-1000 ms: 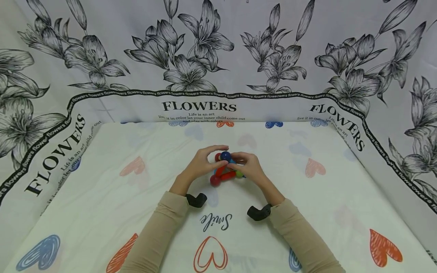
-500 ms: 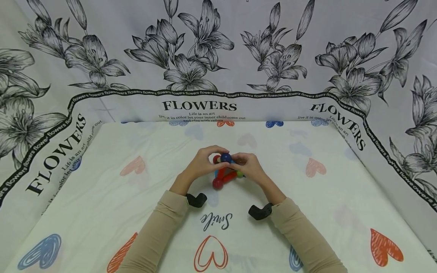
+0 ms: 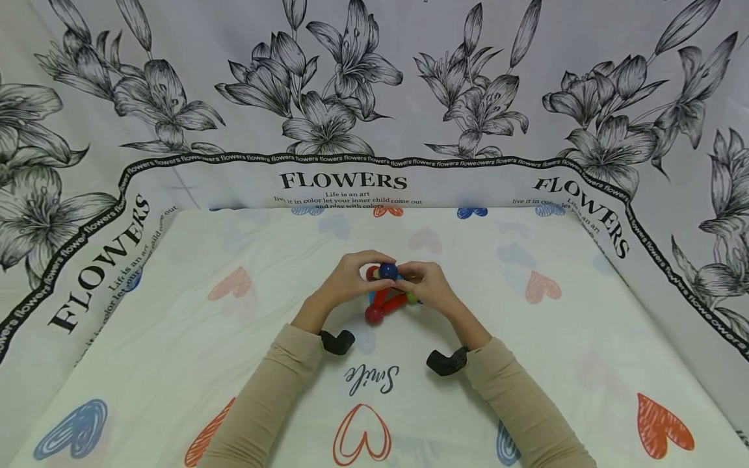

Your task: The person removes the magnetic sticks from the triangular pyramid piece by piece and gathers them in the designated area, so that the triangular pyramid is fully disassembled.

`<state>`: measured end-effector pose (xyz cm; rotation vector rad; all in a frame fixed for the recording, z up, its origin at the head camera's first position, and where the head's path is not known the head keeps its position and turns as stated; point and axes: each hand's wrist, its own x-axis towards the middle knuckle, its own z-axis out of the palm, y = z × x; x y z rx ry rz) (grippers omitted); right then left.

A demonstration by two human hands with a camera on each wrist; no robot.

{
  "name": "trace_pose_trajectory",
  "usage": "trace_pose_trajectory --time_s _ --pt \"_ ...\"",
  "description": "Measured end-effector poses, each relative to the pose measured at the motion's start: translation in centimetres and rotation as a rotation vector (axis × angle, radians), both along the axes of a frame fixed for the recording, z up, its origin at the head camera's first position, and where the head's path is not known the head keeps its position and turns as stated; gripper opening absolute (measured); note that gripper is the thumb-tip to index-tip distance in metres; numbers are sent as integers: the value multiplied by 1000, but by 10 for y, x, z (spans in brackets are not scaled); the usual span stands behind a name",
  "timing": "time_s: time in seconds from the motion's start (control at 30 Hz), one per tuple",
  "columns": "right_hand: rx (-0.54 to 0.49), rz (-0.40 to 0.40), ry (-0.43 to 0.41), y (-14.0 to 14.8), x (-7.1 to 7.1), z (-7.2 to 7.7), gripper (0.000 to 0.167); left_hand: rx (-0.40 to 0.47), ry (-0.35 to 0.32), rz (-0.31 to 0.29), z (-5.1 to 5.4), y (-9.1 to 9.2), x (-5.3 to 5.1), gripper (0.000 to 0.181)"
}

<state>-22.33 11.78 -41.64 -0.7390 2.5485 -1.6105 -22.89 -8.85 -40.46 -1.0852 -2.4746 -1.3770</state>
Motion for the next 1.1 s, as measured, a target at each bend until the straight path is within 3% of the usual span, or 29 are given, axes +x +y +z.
trace_pose_trajectory --time_s 0.4,0.67,1.1 --pt "-8 -3 1 0 2 1 23 -29 30 5 3 -1 -1 39" --pt "-19 -50 -63 5 1 1 25 -50 -1 52 9 -9 2 38" --pt "-12 -59 -53 14 2 6 25 -92 -35 94 14 -24 6 39"
